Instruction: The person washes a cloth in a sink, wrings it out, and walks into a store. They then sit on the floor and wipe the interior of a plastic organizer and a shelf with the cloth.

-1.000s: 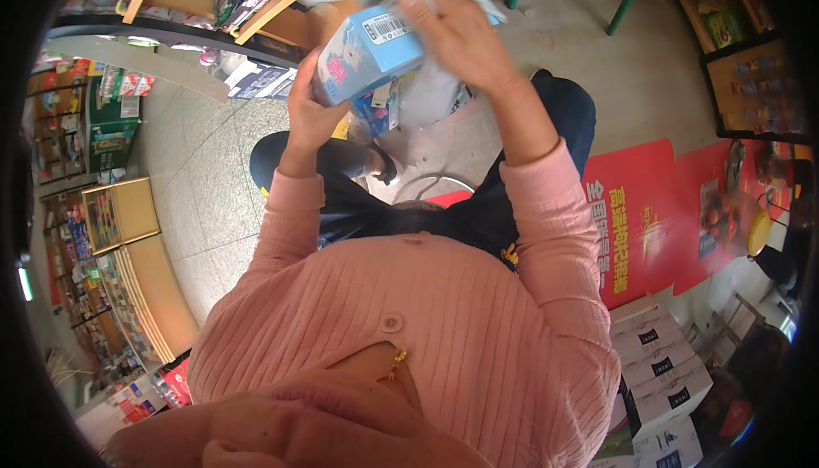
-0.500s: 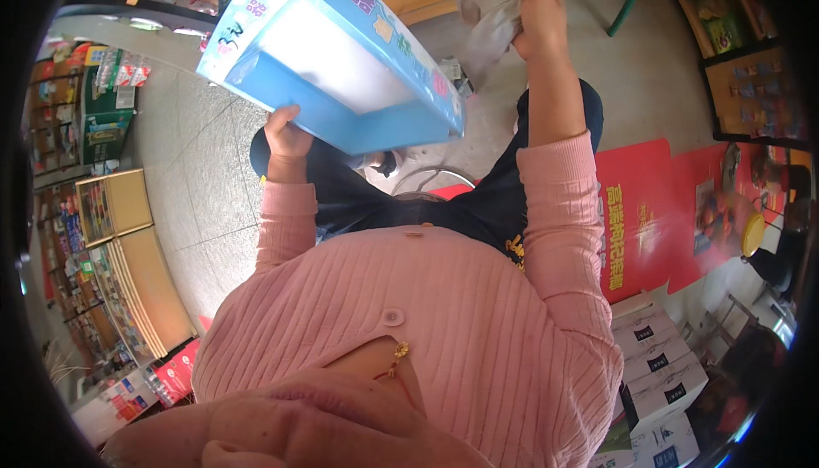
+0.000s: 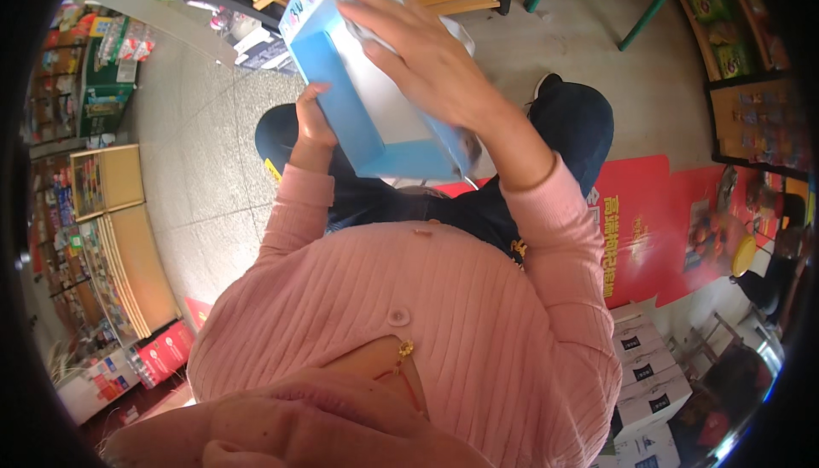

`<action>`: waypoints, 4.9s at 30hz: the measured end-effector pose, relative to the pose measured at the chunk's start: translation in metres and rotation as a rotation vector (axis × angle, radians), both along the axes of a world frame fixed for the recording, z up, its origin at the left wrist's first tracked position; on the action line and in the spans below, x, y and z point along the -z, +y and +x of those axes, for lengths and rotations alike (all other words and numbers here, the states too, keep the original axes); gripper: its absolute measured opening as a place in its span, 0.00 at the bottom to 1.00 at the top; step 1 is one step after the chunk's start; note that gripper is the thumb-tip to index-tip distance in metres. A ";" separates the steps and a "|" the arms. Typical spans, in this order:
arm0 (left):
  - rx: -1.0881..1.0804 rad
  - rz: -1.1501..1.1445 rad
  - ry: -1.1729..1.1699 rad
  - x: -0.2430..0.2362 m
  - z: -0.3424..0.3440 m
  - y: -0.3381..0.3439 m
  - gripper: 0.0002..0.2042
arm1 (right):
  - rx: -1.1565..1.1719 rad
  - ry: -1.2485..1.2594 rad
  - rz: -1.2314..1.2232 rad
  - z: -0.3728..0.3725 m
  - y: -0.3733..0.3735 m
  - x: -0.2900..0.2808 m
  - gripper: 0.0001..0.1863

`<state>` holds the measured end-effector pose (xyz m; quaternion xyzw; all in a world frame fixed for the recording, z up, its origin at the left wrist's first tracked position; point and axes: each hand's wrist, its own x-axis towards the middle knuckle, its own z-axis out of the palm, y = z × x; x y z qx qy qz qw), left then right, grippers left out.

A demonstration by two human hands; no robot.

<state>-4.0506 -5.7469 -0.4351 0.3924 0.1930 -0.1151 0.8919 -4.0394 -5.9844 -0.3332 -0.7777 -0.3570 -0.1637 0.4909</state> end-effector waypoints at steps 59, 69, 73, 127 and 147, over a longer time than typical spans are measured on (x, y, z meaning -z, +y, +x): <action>0.018 0.348 -0.274 -0.016 0.002 -0.030 0.35 | 0.316 -0.254 -0.629 0.048 0.057 0.085 0.27; -0.006 0.298 -0.370 -0.007 0.002 -0.026 0.35 | 0.569 0.000 -0.584 0.054 0.011 0.111 0.23; 0.011 0.307 -0.337 -0.026 0.006 -0.023 0.33 | 0.528 -0.060 -0.311 0.065 0.035 0.107 0.19; -0.075 1.185 0.088 0.268 0.469 -0.106 0.35 | 0.026 0.739 -0.551 0.058 -0.137 0.076 0.08; 0.140 1.199 -0.073 0.323 0.432 -0.096 0.42 | 0.023 0.732 -0.547 0.058 -0.129 0.081 0.13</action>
